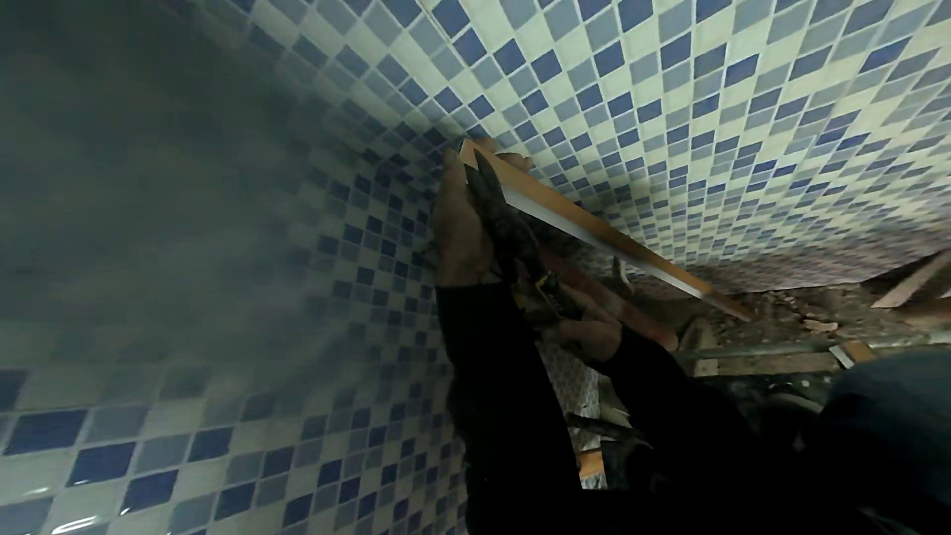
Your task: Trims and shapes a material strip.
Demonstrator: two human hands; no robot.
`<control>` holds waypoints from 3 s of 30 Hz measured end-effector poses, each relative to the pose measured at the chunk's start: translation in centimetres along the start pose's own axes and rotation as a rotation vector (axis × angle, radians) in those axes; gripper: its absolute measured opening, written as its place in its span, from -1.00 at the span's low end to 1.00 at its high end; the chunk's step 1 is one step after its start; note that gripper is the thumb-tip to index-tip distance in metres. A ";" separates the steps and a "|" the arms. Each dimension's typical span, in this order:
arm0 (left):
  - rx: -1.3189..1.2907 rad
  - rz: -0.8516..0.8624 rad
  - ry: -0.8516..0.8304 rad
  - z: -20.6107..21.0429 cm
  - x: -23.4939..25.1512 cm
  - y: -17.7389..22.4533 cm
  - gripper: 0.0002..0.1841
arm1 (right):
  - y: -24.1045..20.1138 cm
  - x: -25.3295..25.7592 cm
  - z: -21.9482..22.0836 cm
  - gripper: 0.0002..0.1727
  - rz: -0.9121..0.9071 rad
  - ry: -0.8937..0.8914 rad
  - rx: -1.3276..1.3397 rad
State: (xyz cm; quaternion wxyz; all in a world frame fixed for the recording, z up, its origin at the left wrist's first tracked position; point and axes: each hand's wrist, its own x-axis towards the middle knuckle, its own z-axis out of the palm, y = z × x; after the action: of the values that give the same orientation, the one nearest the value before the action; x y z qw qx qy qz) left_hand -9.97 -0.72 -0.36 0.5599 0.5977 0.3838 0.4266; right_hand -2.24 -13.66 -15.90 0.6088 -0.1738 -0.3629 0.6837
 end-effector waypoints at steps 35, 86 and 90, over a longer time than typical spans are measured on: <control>0.035 -0.015 0.042 0.3 -0.3 0.1 -0.28 | -1.1 0.2 1.5 -0.49 -0.122 0.071 -0.139; 0.018 -0.010 0.010 -1.2 -1.2 -0.1 -0.30 | -2.9 0.1 4.7 -0.73 -0.002 0.212 -0.329; 0.021 -0.012 0.011 -1.2 -1.2 -0.1 -0.31 | -2.7 0.0 4.9 -0.78 -0.007 0.239 -0.381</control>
State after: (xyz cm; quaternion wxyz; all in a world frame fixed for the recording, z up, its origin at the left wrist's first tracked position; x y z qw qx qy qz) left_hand -11.47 -1.42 -0.56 0.5540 0.5988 0.3951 0.4224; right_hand -3.66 -15.04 -10.67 0.6062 -0.3642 -0.4111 0.5752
